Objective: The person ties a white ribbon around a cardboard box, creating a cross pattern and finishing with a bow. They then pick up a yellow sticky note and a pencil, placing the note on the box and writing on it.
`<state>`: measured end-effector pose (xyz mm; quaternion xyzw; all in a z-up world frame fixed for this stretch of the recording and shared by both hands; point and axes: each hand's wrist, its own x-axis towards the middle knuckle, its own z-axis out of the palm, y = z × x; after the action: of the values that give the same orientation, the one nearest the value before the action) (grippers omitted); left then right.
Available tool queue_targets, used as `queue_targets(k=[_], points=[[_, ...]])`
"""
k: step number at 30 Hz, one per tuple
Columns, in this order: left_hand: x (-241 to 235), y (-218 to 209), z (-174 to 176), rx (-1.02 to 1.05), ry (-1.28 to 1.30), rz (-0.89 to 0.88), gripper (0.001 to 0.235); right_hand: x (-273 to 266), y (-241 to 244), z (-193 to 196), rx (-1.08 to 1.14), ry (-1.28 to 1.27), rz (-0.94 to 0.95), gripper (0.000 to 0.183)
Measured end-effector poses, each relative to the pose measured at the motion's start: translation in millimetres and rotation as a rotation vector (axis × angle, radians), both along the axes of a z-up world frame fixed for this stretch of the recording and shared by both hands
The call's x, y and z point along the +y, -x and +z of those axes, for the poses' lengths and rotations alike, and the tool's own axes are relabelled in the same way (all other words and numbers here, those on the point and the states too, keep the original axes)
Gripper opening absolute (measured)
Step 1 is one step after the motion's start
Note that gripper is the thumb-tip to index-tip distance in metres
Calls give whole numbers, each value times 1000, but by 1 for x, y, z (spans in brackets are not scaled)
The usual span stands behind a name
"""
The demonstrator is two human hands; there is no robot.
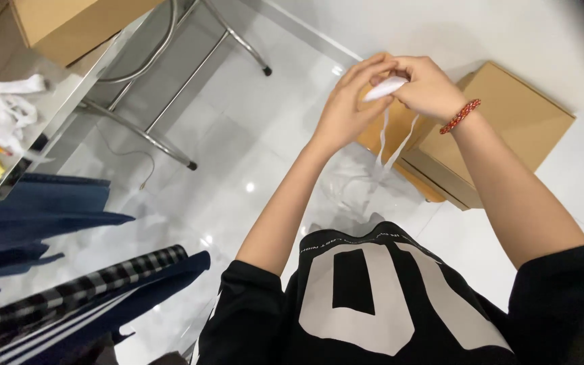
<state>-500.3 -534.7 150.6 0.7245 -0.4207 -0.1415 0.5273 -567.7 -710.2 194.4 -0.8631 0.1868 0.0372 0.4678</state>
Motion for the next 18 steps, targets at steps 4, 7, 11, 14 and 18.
queue_targets(k=[4,7,11,14,18], points=[[74,-25,6,63,111,223,21,66,-37,46,29,-219,179,41],[132,-38,18,158,96,365,7,102,-69,59,106,-301,361,50],[199,-48,40,294,206,549,17,121,-116,36,68,-374,640,37],[241,-71,44,167,272,705,11,146,-138,48,32,-268,660,48],[299,-120,47,-4,296,892,7,161,-177,45,7,-235,699,32]])
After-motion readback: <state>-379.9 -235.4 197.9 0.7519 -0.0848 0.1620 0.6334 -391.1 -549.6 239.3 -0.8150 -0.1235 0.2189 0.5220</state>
